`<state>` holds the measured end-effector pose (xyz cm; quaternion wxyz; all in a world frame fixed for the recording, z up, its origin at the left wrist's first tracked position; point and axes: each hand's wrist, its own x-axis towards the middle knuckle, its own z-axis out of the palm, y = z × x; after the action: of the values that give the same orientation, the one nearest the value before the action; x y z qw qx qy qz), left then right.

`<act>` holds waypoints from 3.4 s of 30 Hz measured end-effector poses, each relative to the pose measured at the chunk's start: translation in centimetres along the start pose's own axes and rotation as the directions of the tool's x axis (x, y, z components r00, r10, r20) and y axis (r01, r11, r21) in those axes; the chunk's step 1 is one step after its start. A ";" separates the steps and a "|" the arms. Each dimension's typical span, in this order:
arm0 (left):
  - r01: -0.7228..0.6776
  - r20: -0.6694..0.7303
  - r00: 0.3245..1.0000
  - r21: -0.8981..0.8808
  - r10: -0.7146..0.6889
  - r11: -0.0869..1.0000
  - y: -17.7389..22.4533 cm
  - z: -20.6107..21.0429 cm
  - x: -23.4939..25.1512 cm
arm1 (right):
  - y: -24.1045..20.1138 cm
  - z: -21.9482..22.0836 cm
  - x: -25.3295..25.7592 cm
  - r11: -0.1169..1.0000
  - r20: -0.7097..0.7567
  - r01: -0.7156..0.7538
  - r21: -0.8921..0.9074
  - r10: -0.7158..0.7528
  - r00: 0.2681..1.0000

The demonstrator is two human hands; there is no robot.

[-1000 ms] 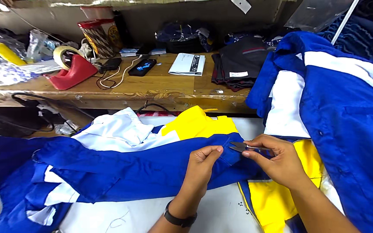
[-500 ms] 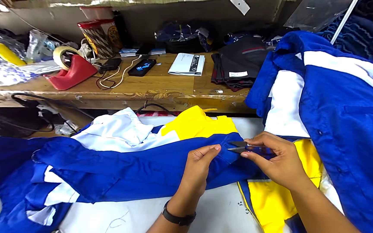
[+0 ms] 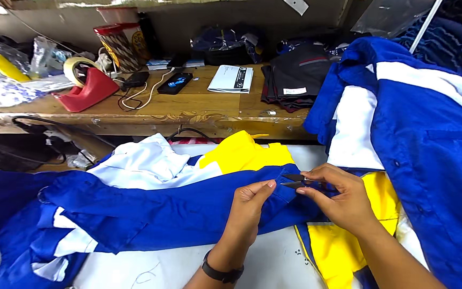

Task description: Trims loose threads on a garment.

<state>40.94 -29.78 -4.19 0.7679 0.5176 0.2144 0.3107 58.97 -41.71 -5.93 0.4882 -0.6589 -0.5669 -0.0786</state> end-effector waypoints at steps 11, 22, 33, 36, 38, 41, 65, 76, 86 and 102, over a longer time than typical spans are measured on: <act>0.018 -0.001 1.000 -0.014 -0.018 1.000 0.0 0.1 0.0 | -0.5 0.0 0.0 0.995 -0.027 -0.052 0.083 0.055 0.998; -0.503 0.305 0.865 0.532 0.399 0.681 -0.8 -1.2 0.3 | -0.9 -0.6 0.4 0.851 0.123 -0.231 0.471 0.196 0.973; -0.708 0.669 0.691 0.703 0.274 0.068 -4.6 -2.2 -5.5 | -5.3 -6.4 -1.8 0.956 -0.013 -0.131 0.263 0.139 0.990; -0.640 0.613 0.748 0.767 0.254 0.033 -6.7 -2.8 -7.2 | -5.8 -6.2 -5.6 0.953 0.036 -0.203 0.223 0.200 0.979; -0.613 0.590 0.762 0.790 0.267 0.003 -7.1 -2.2 -7.5 | -5.7 -5.4 -7.9 0.934 0.048 -0.286 0.212 0.283 0.958; -0.643 0.623 0.715 0.764 0.318 -0.053 -7.3 -0.9 -7.2 | -5.4 -3.9 -10.6 0.882 0.045 -0.396 0.256 0.399 0.916; -0.293 0.247 0.952 0.585 0.178 0.756 -8.5 -1.1 -9.6 | -6.2 -3.3 -13.6 0.885 0.123 -0.459 0.080 0.448 0.885; -0.175 0.212 0.976 0.588 0.058 0.789 -8.2 -1.0 -9.1 | -8.2 -5.4 -13.9 0.917 0.208 -0.292 -0.272 0.353 0.912; -0.135 0.167 0.985 0.612 0.040 0.779 -8.5 -0.7 -9.1 | -7.2 -5.2 -13.6 0.861 0.341 -0.278 -0.425 0.437 0.832; -0.121 0.165 0.986 0.563 0.032 0.817 -8.5 -0.7 -9.2 | -6.7 -4.8 -11.9 0.854 0.388 -0.301 -0.425 0.472 0.791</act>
<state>36.07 -38.03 -12.29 0.5781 0.7536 0.2189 0.2235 51.56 -54.01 -7.57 0.2162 -0.8348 -0.4977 0.0932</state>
